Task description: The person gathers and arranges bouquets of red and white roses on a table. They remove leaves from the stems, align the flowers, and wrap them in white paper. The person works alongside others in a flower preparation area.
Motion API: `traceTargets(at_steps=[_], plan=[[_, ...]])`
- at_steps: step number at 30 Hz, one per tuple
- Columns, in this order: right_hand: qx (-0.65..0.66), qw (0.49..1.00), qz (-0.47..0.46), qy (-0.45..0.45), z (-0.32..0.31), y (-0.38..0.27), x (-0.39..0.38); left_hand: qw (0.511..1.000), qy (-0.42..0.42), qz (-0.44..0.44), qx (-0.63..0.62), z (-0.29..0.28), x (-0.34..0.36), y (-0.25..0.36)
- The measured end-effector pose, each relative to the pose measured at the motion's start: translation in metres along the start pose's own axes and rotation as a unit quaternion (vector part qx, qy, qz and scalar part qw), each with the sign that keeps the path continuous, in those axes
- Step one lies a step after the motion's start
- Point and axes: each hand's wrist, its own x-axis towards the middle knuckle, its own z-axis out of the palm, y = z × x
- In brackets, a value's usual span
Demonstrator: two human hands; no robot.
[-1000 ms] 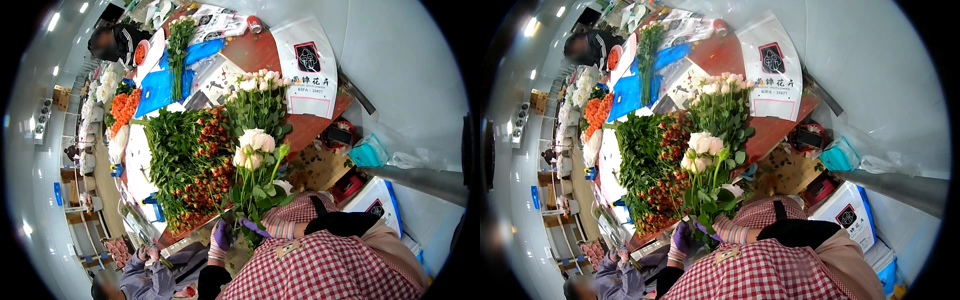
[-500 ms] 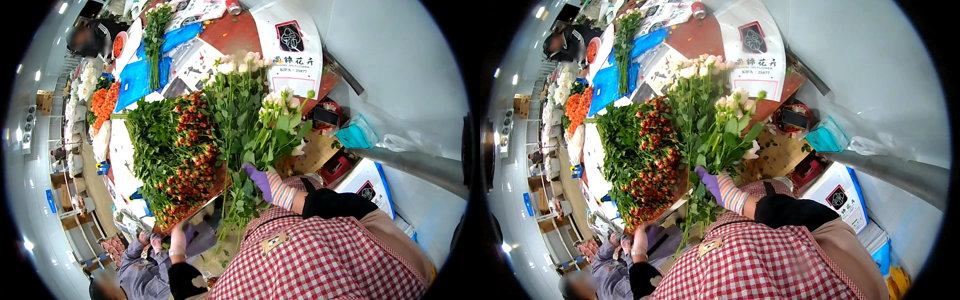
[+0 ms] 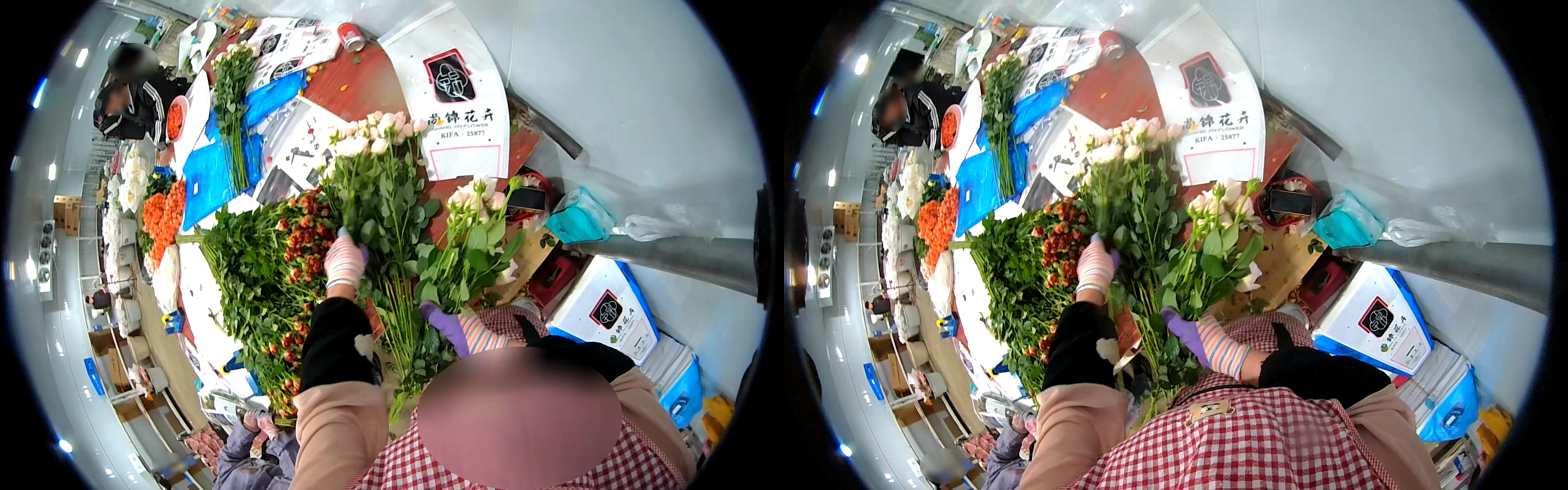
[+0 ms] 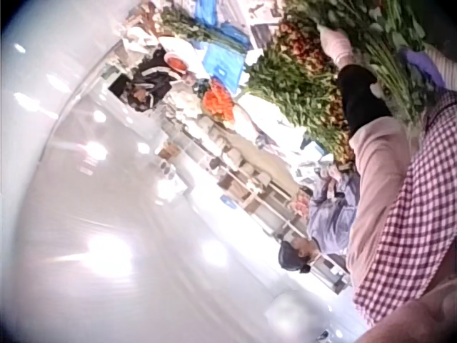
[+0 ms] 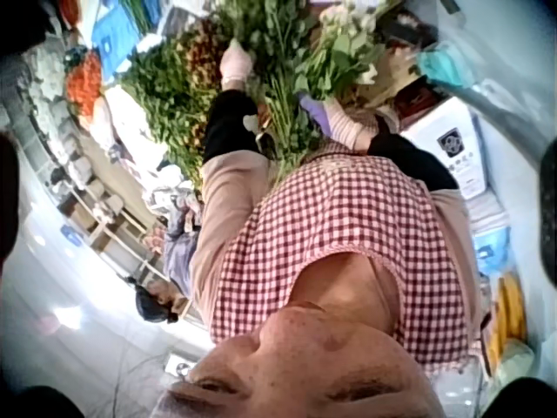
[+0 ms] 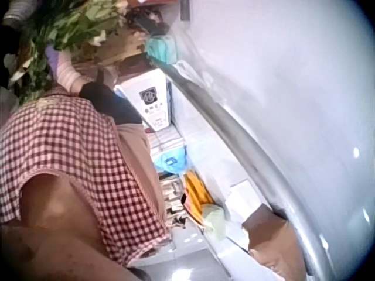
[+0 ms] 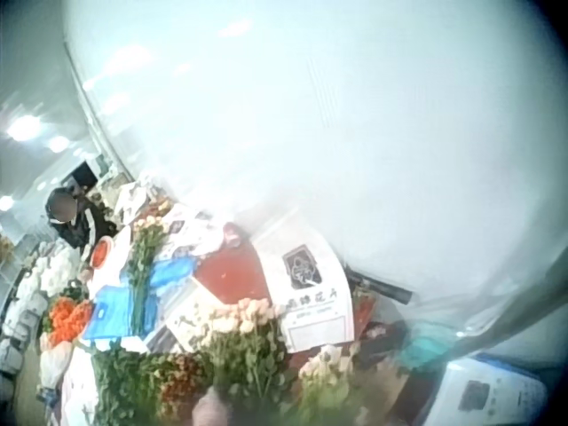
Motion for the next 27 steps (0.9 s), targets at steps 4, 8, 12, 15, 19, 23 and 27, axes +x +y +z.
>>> traceTargets(at_steps=[4,8,12,15,19,23,27], plan=[[-0.074,0.997,0.006,-0.027,0.007,-0.03,-0.002,0.924,0.158,0.01,-0.349,-0.034,-0.025,-0.026],[0.543,0.812,0.21,-0.042,-0.001,0.019,0.046,0.815,0.155,0.124,-0.544,-0.075,-0.082,-0.045],[0.884,0.318,0.341,-0.018,0.047,-0.021,0.028,0.763,0.176,0.015,-0.622,-0.108,-0.174,-0.037],[0.854,0.326,0.396,-0.091,0.051,-0.028,0.018,0.807,0.296,0.08,-0.505,-0.086,-0.23,-0.04],[0.825,0.335,0.427,-0.157,0.055,-0.024,0.015,0.809,0.214,0.05,-0.546,-0.072,-0.269,-0.018],[0.717,0.571,0.352,-0.191,0.047,-0.024,0.005,0.802,0.195,0.096,-0.557,-0.025,-0.281,-0.012],[0.214,0.943,0.11,-0.232,0.028,-0.042,-0.008,0.852,0.298,0.153,-0.403,0.02,-0.274,-0.028]])
